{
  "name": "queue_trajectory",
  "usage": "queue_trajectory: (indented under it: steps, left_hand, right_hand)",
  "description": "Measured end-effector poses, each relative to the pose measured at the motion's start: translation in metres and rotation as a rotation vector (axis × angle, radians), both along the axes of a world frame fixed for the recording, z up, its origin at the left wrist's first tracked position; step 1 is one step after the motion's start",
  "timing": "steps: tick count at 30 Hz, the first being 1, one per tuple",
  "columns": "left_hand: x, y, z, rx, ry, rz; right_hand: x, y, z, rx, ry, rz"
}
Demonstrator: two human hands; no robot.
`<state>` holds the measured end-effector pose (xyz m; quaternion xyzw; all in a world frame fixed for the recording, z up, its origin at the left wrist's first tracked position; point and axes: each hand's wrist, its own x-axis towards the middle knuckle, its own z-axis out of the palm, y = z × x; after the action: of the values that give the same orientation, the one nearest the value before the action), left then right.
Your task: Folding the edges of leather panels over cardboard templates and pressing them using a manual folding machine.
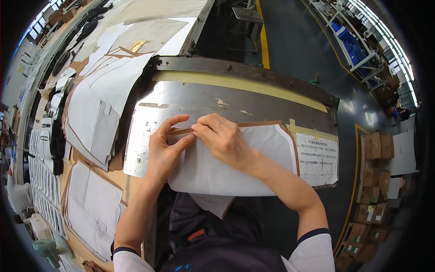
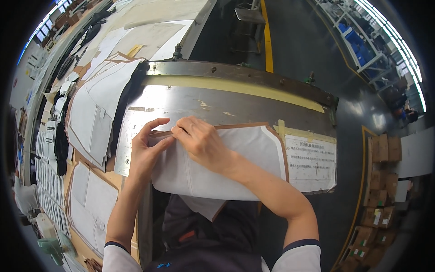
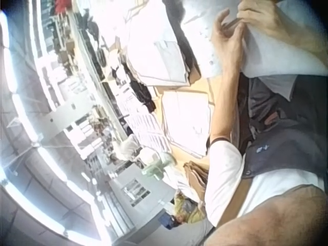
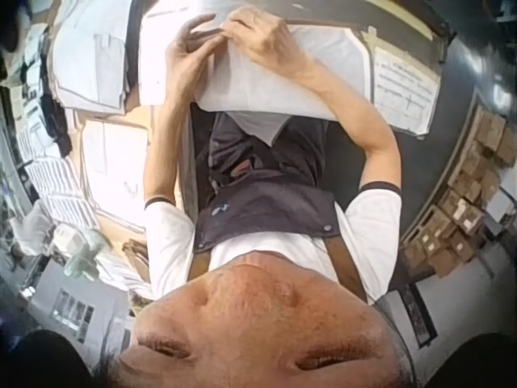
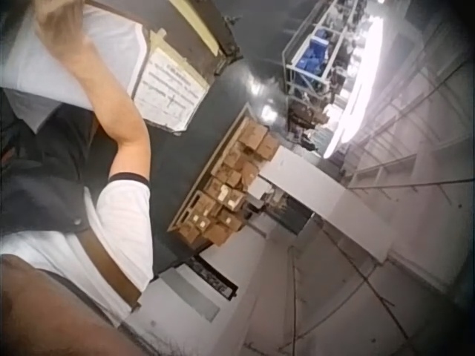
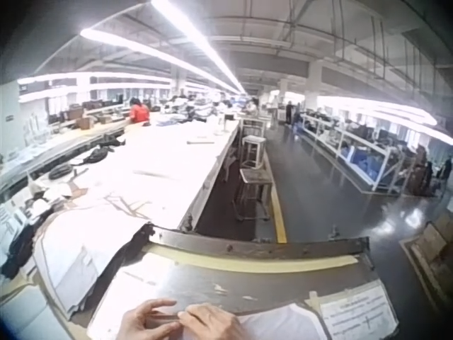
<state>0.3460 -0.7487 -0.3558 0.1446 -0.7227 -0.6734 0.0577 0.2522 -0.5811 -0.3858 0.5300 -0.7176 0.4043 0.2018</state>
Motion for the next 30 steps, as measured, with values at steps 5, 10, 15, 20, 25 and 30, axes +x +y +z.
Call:
queue_trajectory:
  steps: [5, 10, 15, 20, 25, 30]
  left_hand:
    - [-0.001, 0.0, -0.006, -0.11, 0.067, -0.017]
    - [0.0, 0.001, -0.006, -0.178, 0.077, -0.046]
    - [-0.001, -0.003, -0.005, -0.181, 0.056, -0.007]
    - [-0.002, -0.002, -0.008, -0.168, 0.117, -0.022]
    - [-0.002, 0.001, -0.009, -0.187, 0.097, -0.016]
    - [-0.003, 0.006, -0.01, -0.243, 0.138, 0.011]
  right_hand:
    - [-0.001, -0.002, 0.003, 0.035, 0.054, -0.006]
    - [-0.008, 0.0, 0.005, 0.204, 0.166, -0.056]
    - [-0.016, 0.005, 0.016, 0.018, -0.038, -0.041]
    - [-0.007, 0.001, 0.011, 0.087, -0.032, 0.005]
    - [-0.01, 0.0, 0.004, 0.074, -0.045, 0.022]
    - [-0.009, -0.003, 0.01, 0.131, 0.044, 0.003]
